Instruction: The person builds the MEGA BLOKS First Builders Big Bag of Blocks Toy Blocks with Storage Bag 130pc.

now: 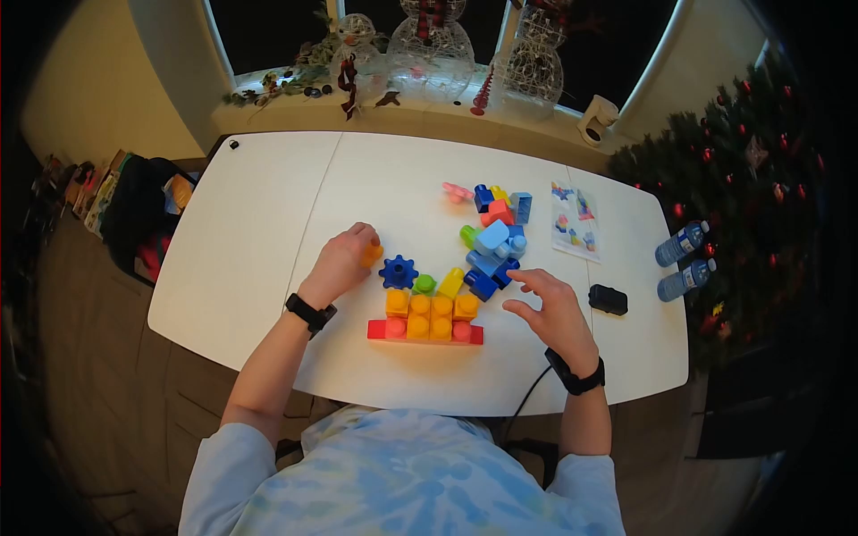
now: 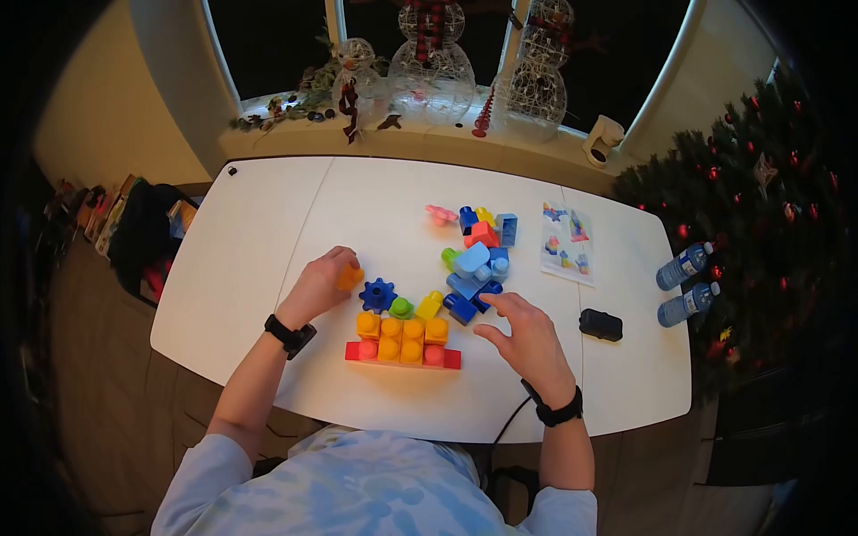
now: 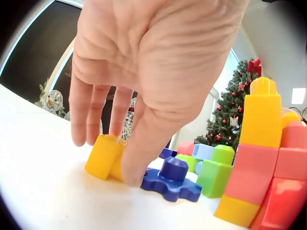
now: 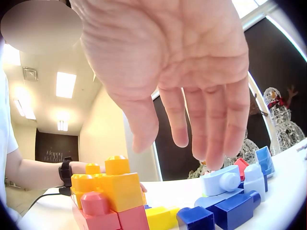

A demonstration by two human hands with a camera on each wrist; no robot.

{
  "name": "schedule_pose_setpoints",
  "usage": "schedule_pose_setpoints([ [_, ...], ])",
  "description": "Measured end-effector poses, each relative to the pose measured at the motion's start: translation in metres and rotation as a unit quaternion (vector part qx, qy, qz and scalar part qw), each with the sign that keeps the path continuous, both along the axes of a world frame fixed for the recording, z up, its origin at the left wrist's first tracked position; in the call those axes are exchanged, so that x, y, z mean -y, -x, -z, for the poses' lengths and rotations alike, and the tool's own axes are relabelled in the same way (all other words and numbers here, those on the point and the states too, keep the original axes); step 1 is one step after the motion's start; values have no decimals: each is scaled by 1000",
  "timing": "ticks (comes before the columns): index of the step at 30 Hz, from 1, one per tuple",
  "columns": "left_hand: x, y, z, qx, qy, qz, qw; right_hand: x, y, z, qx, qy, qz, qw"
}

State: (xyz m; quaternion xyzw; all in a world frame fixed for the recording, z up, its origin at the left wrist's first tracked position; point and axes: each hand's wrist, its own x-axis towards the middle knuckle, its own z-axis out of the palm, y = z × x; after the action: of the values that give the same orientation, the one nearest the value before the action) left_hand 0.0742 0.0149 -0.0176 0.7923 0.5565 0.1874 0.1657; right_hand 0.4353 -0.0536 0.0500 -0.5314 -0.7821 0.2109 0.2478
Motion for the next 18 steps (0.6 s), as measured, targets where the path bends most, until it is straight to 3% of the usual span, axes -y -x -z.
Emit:
schedule_pose_setpoints([
  [8, 4, 13, -2, 70, 73, -91, 991, -4, -5, 6, -15, 3, -5, 1000],
  [11, 3, 27, 27, 43, 39, -83, 995, -4, -3, 9, -22, 11, -7, 1000],
  [13, 6, 30, 37, 28, -86, -34, 995, -5, -2, 9, -24, 13, -9, 1000],
  [14, 8, 30, 37, 27, -86, -34, 995, -5, -2, 9, -22, 10, -9, 1000],
  [16, 12, 28, 31, 25, -167, -121, 978, -5, -2, 9, -20, 8, -9, 1000],
  [17, 13, 29, 27, 26, -167, -121, 978, -5, -3, 9, -22, 4, -8, 1000],
  [18, 13, 32, 22, 23, -85, -141, 986, -5, -3, 8, -24, 1, -7, 1000],
])
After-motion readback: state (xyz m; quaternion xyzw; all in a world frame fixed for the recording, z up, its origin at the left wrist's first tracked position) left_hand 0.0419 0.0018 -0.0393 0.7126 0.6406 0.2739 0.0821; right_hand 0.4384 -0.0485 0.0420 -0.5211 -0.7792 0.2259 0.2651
